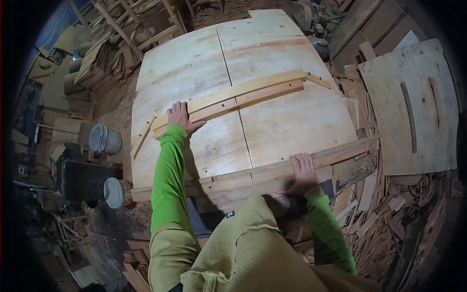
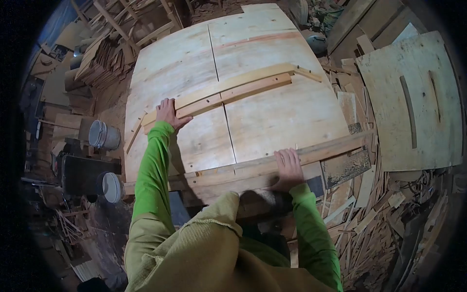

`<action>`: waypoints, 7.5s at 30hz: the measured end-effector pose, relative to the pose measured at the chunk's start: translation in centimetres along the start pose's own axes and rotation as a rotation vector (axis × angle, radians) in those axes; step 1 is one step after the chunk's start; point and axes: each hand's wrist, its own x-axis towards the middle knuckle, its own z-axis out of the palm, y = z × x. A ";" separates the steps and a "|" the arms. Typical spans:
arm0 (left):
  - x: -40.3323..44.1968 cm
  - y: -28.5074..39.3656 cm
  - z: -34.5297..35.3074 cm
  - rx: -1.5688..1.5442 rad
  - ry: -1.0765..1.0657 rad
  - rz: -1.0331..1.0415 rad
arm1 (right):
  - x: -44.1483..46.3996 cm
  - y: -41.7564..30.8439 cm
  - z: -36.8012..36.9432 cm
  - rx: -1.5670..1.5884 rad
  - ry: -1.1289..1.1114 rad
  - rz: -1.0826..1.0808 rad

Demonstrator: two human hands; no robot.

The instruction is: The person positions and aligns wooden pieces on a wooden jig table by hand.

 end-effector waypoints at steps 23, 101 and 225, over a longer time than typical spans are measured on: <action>-31.3 12.6 -8.0 -0.095 -0.084 -0.066 | -29.8 -12.1 -7.7 -0.015 -0.121 0.022; -30.4 11.4 -8.6 -0.175 -0.071 -0.037 | -28.9 -11.2 -7.1 -0.093 -0.224 0.016; -39.5 11.4 -8.1 -0.244 -0.051 0.097 | -43.5 -13.2 -5.9 -0.231 -0.152 0.024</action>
